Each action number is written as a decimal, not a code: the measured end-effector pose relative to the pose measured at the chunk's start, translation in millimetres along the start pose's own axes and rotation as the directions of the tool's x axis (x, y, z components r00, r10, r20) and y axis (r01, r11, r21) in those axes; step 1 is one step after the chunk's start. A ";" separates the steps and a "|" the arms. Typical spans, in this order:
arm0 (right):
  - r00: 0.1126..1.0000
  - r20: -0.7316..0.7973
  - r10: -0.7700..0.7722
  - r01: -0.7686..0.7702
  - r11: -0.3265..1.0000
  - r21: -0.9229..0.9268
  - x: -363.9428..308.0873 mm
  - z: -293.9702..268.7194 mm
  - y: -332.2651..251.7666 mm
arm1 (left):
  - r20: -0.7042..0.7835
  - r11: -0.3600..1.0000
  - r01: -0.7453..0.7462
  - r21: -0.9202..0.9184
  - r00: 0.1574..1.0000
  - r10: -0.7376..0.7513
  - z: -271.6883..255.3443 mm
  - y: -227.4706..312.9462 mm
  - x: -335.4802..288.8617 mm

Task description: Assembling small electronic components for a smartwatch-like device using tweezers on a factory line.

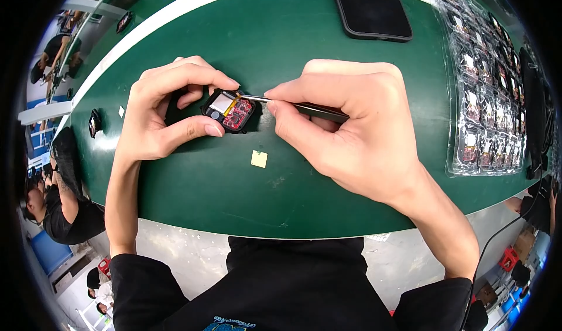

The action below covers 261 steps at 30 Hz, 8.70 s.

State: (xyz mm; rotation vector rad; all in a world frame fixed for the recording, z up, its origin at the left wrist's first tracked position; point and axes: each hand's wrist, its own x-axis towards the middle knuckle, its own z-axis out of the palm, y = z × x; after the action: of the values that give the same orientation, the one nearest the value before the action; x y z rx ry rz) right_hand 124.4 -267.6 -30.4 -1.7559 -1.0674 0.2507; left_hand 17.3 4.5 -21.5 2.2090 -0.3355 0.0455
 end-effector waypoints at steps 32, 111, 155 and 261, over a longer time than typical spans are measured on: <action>1.000 0.004 0.009 -0.008 0.999 -0.032 -1.3 -0.5 -0.4 | 0.038 0.996 -0.027 0.083 0.999 0.024 -1.6 -0.6 0.8; 0.994 -0.106 0.018 -0.013 0.999 0.047 -2.7 5.5 1.8 | 0.005 0.981 -0.105 0.160 0.994 0.106 7.7 2.5 2.5; 0.464 -0.859 0.218 -0.658 0.734 -0.170 -188.9 -234.0 27.9 | -0.348 0.771 0.212 0.601 0.937 0.014 -64.1 -69.4 111.7; 0.998 0.055 0.023 -0.024 1.000 0.004 12.9 9.0 -2.1 | 0.066 0.997 -0.023 0.071 0.998 0.018 -16.5 -6.3 -5.2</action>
State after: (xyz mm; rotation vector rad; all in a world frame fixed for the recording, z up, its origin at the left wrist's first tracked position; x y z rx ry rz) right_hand 125.3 -251.8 -28.9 -1.7672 -1.0849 0.3169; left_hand 15.3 22.2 -17.0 2.2818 -0.3985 -0.0038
